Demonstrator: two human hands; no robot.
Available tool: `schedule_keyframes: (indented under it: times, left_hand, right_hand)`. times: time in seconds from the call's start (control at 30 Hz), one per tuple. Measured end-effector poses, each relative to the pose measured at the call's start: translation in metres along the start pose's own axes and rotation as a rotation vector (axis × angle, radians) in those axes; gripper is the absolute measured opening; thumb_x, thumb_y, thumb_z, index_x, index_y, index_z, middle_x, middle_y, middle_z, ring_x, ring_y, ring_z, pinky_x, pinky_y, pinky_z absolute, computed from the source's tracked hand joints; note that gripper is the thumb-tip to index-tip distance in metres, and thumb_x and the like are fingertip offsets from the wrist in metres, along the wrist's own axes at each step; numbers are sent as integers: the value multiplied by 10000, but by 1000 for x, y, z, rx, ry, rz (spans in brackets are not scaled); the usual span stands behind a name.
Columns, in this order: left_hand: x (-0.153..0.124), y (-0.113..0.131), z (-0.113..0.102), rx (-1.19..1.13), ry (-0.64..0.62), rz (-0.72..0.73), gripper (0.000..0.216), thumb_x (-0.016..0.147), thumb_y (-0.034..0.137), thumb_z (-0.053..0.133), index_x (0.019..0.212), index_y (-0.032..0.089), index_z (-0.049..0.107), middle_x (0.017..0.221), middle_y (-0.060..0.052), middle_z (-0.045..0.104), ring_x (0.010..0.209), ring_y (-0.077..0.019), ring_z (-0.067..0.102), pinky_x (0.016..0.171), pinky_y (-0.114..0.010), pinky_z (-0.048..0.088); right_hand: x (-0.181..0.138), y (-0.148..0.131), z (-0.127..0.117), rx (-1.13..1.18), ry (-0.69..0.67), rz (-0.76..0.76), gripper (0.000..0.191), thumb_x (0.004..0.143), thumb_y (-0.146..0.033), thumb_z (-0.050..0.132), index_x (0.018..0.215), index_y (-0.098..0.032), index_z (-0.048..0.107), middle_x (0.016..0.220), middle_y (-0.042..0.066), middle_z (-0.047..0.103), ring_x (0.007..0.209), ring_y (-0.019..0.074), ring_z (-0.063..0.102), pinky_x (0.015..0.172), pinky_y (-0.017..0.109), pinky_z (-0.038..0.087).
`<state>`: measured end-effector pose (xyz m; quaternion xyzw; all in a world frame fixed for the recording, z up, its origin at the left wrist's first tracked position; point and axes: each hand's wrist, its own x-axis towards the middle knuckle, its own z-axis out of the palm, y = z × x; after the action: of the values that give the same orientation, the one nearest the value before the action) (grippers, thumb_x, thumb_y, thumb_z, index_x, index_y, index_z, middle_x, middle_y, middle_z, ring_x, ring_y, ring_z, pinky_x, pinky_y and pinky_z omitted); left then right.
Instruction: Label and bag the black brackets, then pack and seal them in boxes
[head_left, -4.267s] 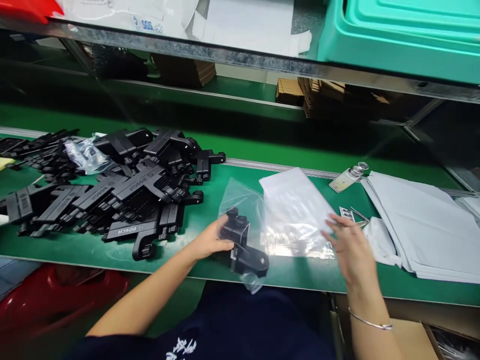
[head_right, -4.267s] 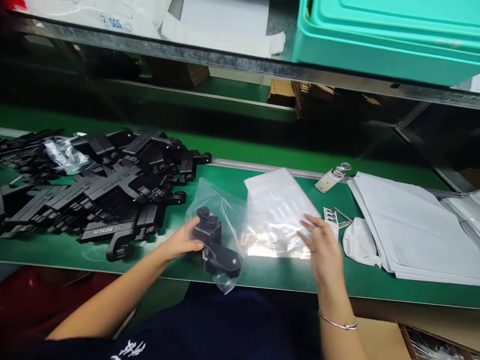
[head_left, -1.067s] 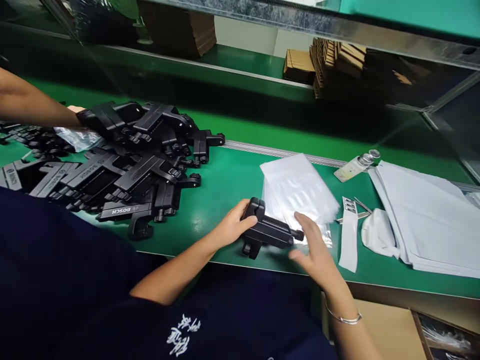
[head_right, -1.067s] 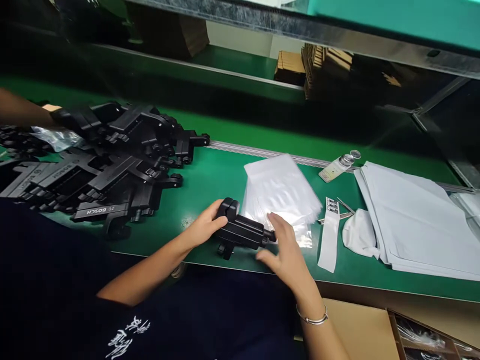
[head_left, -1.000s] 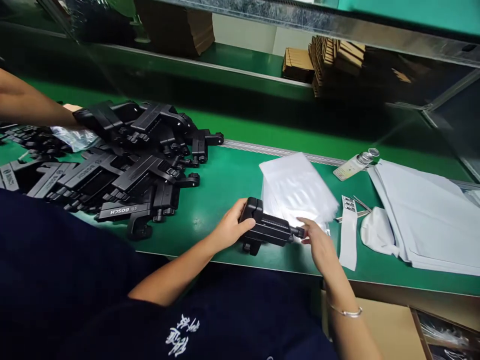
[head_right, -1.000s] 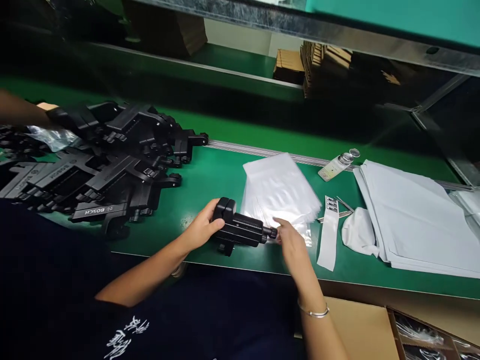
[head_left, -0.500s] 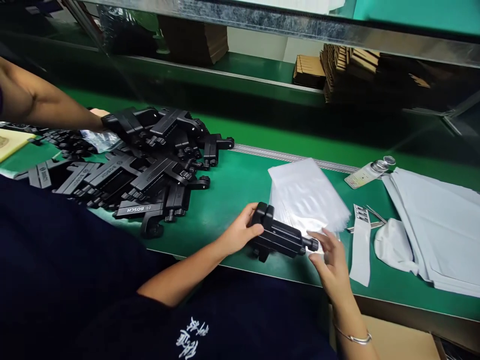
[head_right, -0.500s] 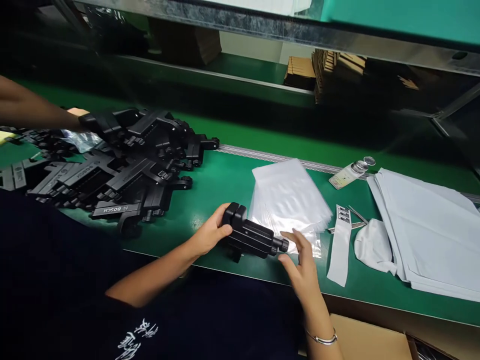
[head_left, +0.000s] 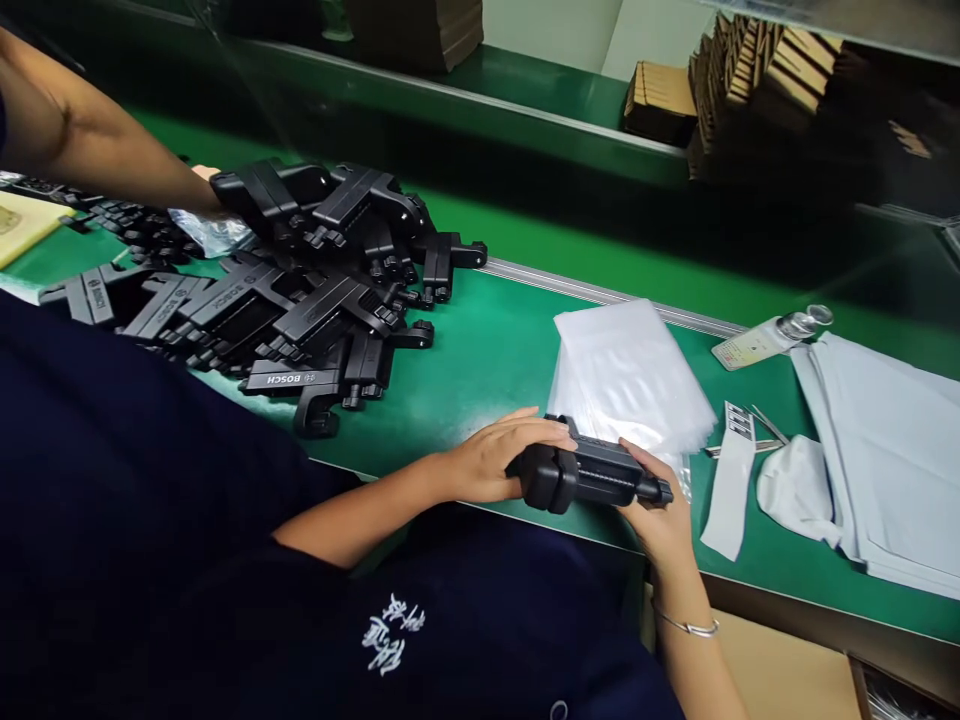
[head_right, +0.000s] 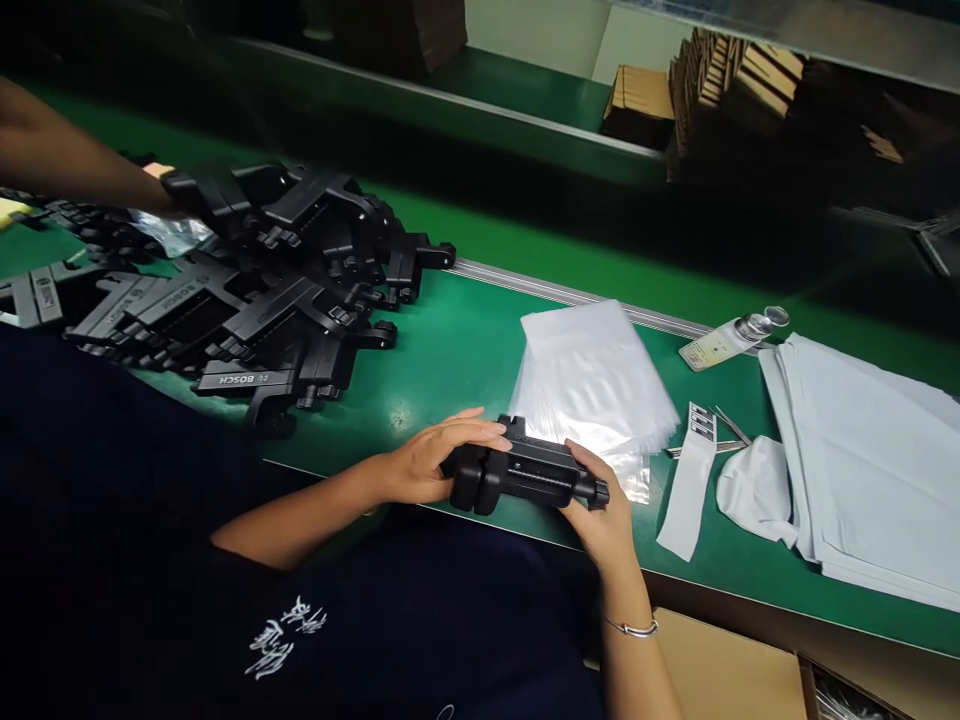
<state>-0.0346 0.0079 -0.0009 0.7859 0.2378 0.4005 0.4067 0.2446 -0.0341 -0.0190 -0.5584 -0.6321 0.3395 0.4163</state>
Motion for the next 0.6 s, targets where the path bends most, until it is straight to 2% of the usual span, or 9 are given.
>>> schedule_keyframes:
  times: [0.07,0.13,0.2,0.3,0.37,0.4,0.47,0.6]
  left_hand:
    - [0,0,2,-153,110,-175,574,724,363,756,1229,226,523,1169,-83,662,1119,-280,601,1032,-460,416]
    - [1,-2,6,-418,280,-364,565,698,447,770,1161,193,567,1070,-81,673,998,-259,633,885,-368,495]
    - [3,-5,10,-684,419,-505,520,716,483,747,1103,174,590,984,-65,667,895,-215,637,763,-289,502]
    - [6,-10,14,-868,478,-609,505,688,465,777,1055,163,606,935,-46,652,823,-179,619,700,-250,485]
    - [5,-12,15,-863,469,-625,496,694,474,771,1042,159,612,917,-41,644,799,-168,609,698,-250,482]
    - [4,-13,15,-828,466,-615,497,704,490,759,1047,161,612,920,-41,641,804,-168,606,708,-254,480]
    - [-1,-12,13,-696,452,-543,538,702,523,748,1083,172,602,951,-44,642,845,-180,605,741,-267,478]
    - [-8,-7,9,-349,369,-376,635,626,495,808,1134,189,579,1029,-61,660,943,-230,611,836,-320,467]
  right_hand:
    - [1,-8,1,-14,-56,10,474,699,-470,775,1087,-230,646,1085,89,702,1007,274,661,891,418,541]
    - [2,-20,2,-47,-127,34,432,762,-511,704,1075,-221,632,1001,76,704,916,252,673,813,387,558]
    - [3,-32,2,-92,-173,38,422,862,-492,589,1189,-226,568,1014,76,687,900,230,668,779,367,559]
    - [4,-44,0,-200,-138,-118,397,924,-408,502,1278,-228,489,1102,103,654,988,232,643,842,388,541]
    - [5,-46,-2,-264,-111,-231,317,920,-373,509,1197,-223,536,1082,110,657,998,241,634,865,402,526]
    - [5,-46,-3,-274,-111,-231,282,917,-366,515,1157,-223,555,1054,106,662,974,238,637,850,398,526]
    - [5,-44,-3,-205,-124,-105,269,923,-378,504,1136,-223,560,965,81,667,882,215,644,772,362,530]
    - [8,-40,0,143,-220,242,298,936,-452,433,987,-196,575,678,7,603,619,161,604,574,287,486]
